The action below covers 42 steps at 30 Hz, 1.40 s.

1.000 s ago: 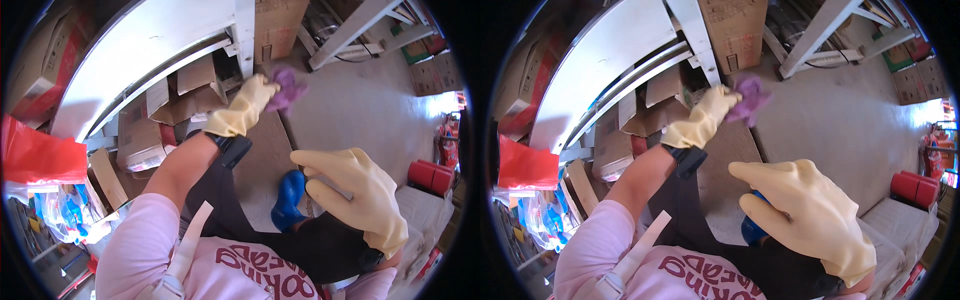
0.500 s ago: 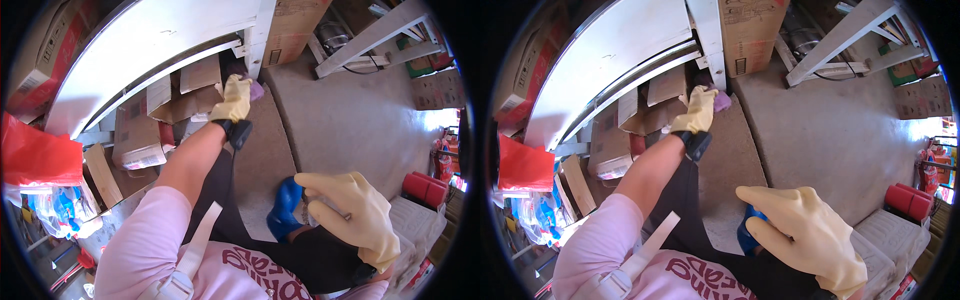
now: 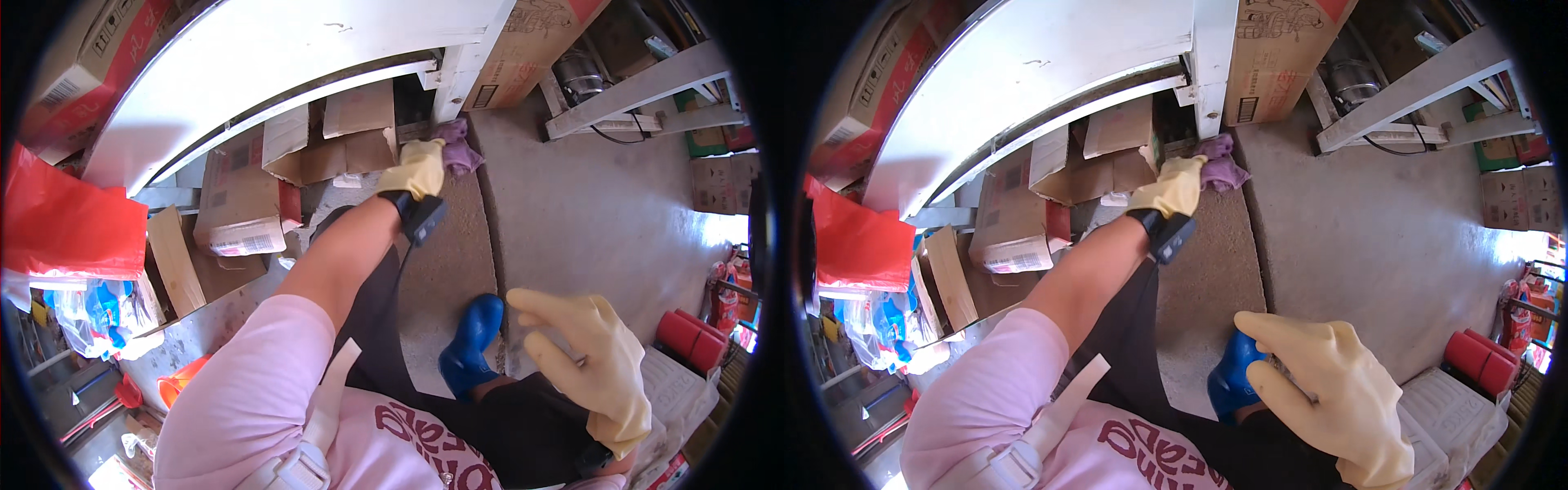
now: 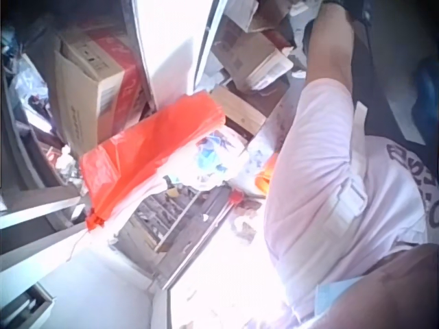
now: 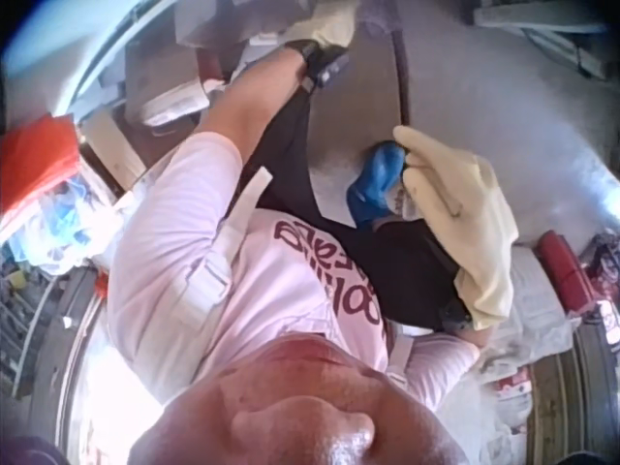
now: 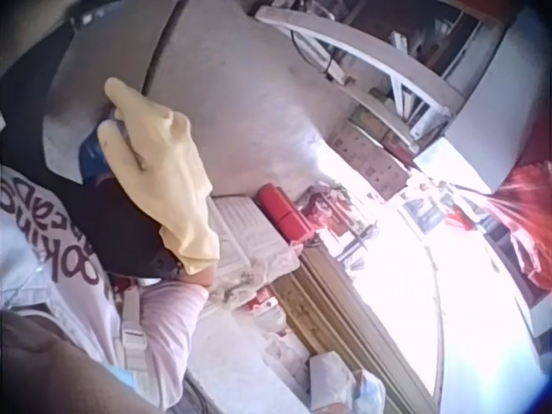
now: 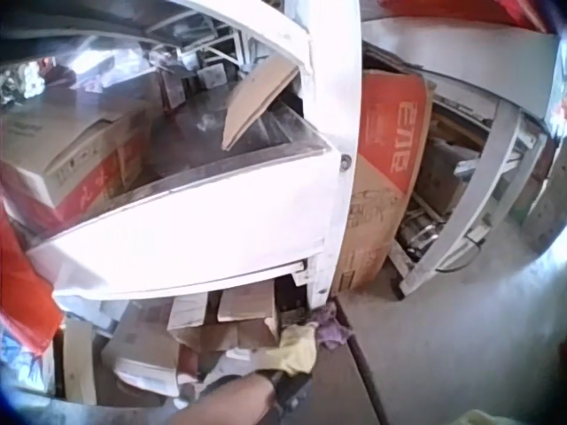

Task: The person is cleaning dust and grime from shelves and products in a shop using a wet cloth.

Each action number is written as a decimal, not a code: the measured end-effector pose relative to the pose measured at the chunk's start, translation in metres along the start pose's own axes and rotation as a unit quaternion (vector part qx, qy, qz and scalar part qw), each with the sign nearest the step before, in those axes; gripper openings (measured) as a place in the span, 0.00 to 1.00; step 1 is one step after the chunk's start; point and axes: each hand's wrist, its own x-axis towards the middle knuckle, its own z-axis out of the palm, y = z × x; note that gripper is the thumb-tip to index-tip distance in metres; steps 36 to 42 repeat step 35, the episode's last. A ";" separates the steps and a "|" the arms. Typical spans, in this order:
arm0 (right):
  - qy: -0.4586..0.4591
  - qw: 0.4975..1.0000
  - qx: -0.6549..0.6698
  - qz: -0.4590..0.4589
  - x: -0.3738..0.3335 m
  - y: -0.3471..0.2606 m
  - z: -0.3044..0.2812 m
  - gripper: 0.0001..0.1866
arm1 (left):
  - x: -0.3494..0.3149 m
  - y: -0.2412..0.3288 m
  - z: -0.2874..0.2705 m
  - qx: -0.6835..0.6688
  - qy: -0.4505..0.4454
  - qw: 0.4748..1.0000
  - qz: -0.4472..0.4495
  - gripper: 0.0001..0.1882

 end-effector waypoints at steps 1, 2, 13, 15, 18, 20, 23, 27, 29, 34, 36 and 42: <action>-0.009 1.000 0.009 -0.009 0.000 0.002 0.000 0.22 | 0.004 -0.007 0.004 0.036 -0.089 0.994 -0.051 0.11; -0.010 1.000 0.012 -0.009 0.000 0.002 -0.001 0.22 | 0.004 -0.006 0.002 0.037 -0.090 0.994 -0.051 0.11; 0.043 0.997 -0.002 -0.058 -0.004 0.002 0.007 0.20 | 0.019 0.062 -0.127 -0.742 0.199 0.596 -0.235 0.06; 0.032 0.998 -0.001 -0.046 -0.003 -0.001 0.004 0.21 | 0.000 0.056 -0.170 -0.659 0.211 0.692 -0.209 0.04; 0.027 0.999 -0.010 -0.046 -0.001 -0.003 0.005 0.21 | -0.024 0.032 -0.221 -0.426 0.251 0.846 -0.201 0.05; 0.032 0.997 -0.018 -0.060 -0.001 -0.005 0.006 0.21 | -0.025 -0.015 -0.227 0.030 0.415 0.905 -0.090 0.10; 0.028 0.997 -0.022 -0.069 0.000 -0.005 0.009 0.21 | -0.011 -0.072 -0.247 0.100 0.218 0.969 -0.051 0.06; 0.029 0.992 -0.037 -0.114 0.002 0.000 0.018 0.21 | -0.007 -0.082 -0.252 0.237 0.155 0.957 -0.063 0.06; 0.036 0.989 -0.045 -0.135 0.003 0.000 0.019 0.22 | -0.011 -0.090 -0.258 0.205 0.126 0.969 -0.052 0.07; 0.022 0.996 -0.020 -0.083 -0.002 -0.006 0.013 0.22 | -0.047 -0.128 -0.282 0.297 0.064 0.940 -0.157 0.22; 0.017 0.995 -0.034 -0.095 -0.002 -0.004 0.011 0.21 | -0.059 -0.136 -0.286 0.330 0.087 0.926 -0.159 0.24; 0.017 0.995 -0.034 -0.095 -0.002 -0.004 0.011 0.21 | -0.059 -0.136 -0.286 0.330 0.087 0.926 -0.159 0.24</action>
